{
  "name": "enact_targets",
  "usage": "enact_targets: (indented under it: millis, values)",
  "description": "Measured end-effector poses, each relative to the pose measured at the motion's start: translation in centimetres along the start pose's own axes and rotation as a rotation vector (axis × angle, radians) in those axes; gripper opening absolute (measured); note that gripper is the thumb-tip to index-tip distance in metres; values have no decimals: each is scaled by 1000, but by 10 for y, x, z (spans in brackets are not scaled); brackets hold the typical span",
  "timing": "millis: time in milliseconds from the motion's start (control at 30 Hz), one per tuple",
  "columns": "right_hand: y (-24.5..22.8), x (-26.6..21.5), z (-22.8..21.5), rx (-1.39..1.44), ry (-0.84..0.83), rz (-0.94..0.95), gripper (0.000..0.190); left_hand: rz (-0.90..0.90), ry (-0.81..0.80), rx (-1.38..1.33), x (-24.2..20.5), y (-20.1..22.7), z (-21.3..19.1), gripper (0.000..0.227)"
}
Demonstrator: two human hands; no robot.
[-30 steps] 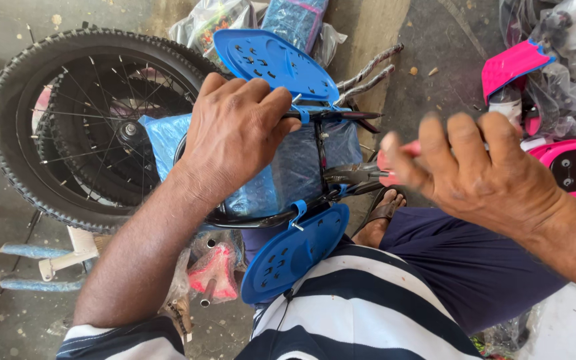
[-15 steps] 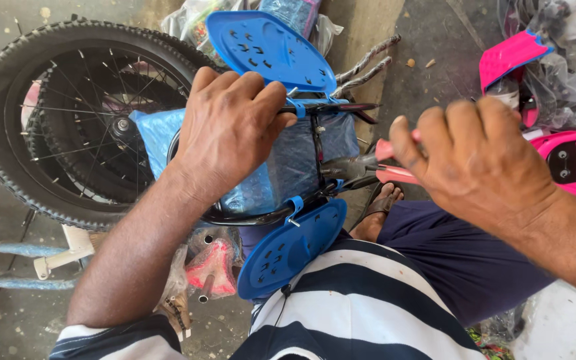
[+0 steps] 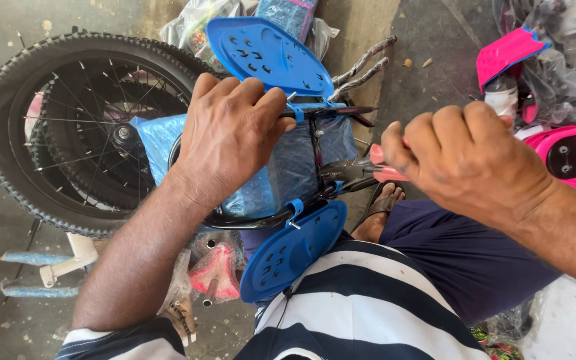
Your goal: The person sits on the floor and assembles a blue bicycle seat, using pliers to tighten the metal frame and secure the plastic components. They then pick up a pink bicycle seat and a blue cushion, attaching the cushion to the seat frame and using pliers to secure it.
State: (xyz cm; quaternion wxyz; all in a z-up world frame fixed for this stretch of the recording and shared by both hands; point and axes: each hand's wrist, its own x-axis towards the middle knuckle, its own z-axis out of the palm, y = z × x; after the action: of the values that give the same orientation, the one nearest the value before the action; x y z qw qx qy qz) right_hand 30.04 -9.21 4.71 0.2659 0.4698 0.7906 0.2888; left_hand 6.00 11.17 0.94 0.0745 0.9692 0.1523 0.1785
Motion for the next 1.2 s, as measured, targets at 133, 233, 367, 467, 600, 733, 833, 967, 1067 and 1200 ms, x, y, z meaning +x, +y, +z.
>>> enact_targets:
  millis: [133,233,367,467,600,733,833,967,1067,1200]
  values:
    - [-5,0,2,231,-133,88,35,6,3,-8,-3,2,0,26]
    - [-7,3,7,468,-236,168,48,-16,3,-14,-4,2,0,26]
    - [-4,4,-10,506,-27,249,49,-10,-9,-8,2,0,-1,26]
    - [4,9,-11,-109,172,48,36,-2,-5,-19,1,1,0,25]
    - [3,12,-10,-22,94,36,28,13,-10,-3,1,3,-1,25]
    - [-3,12,-8,207,-39,125,25,21,9,12,-6,4,-1,24]
    - [-2,10,-11,379,-134,174,32,5,-36,29,1,4,0,26]
    - [0,2,-9,404,-17,185,34,4,-27,-26,4,1,-1,27]
    - [-7,-13,-1,435,-168,169,40,2,-6,-41,-1,-2,-2,27]
    - [-6,-20,26,808,-772,193,40,0,-2,-36,1,-2,0,27]
